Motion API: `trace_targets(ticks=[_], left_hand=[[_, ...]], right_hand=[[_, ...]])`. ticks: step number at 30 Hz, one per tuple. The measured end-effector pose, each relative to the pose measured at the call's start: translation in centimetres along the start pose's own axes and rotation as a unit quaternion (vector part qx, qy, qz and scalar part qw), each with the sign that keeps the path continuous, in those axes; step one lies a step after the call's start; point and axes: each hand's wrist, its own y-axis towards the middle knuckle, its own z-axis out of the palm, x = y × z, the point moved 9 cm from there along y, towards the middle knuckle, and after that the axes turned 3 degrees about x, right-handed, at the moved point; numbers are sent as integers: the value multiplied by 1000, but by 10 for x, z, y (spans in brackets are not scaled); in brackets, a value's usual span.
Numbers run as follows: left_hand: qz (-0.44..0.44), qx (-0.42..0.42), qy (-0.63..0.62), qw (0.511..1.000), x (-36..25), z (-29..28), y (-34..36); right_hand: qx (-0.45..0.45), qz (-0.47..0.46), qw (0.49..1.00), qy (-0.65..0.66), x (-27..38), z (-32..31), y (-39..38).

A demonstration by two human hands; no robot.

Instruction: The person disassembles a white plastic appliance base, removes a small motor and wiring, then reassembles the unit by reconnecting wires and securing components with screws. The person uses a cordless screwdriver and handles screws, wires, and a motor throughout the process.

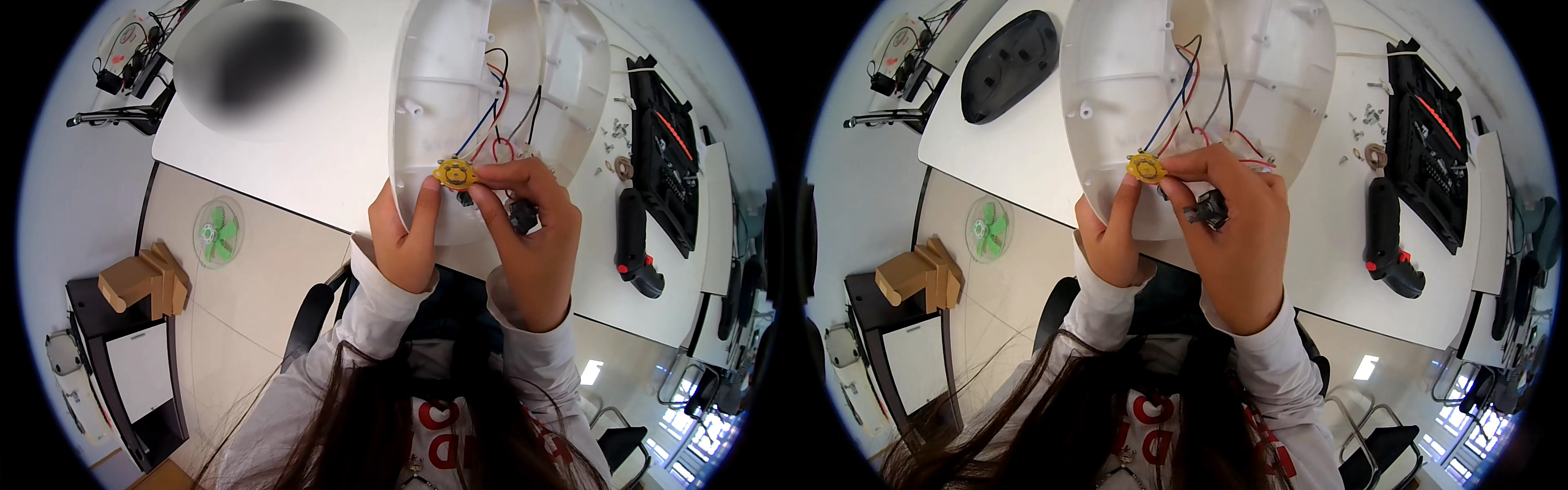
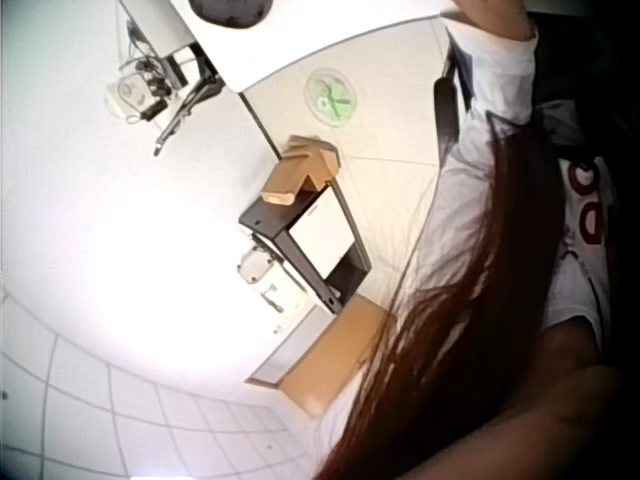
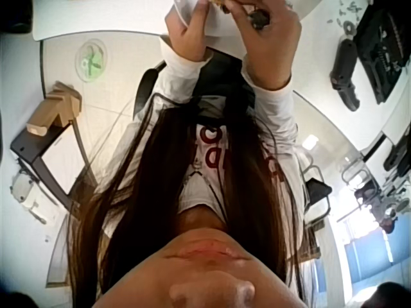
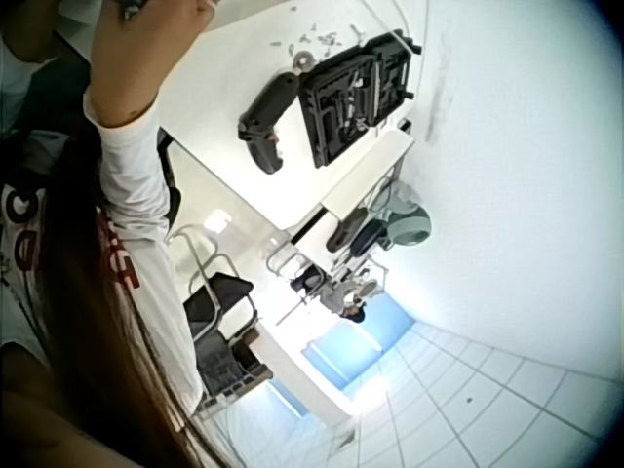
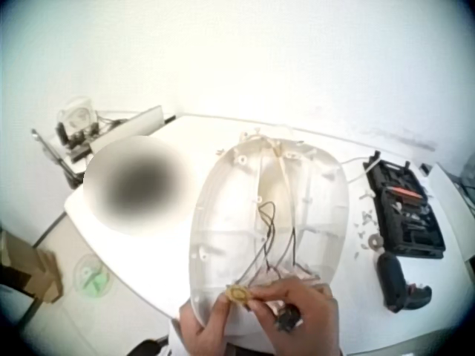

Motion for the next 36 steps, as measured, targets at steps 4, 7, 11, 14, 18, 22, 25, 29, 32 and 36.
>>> trace_targets(ticks=[4, 7, 11, 14, 18, 22, 25, 29, 32, 36], left_hand=[[-2, -5, -19, 1000, 3, 0, 0], [-4, -19, -21, 1000, 3, -3, -1], [-12, -12, -42, 999, 7, -2, 1], [-14, -13, -33, 999, 6, -1, 1], [-14, -9, -30, 999, 4, -2, 0], [-18, 0, -47, 999, 5, 0, 1], [-1, -1, -49, 999, 1, 0, 1], [5, 14, -58, 998, 0, 2, 2], [3, 15, -55, 998, 0, 2, 2], [5, 21, -41, 999, -1, 2, 3]], right_hand=[[-20, -27, 995, -94, 6, -4, -5], [-11, -7, 1000, -25, -3, -3, -5], [-3, -5, 999, 39, -6, 1, -4], [-4, -29, 999, 20, -3, 2, -4], [-9, -53, 997, -49, 4, 4, -4], [-15, -95, 988, -119, 10, 3, -8], [-9, -83, 983, -163, 14, 6, -11], [-33, -124, 971, -203, 14, 7, -16], [-42, -140, 970, -196, 16, 7, -18], [-13, -122, 973, -193, 17, 8, -18]])
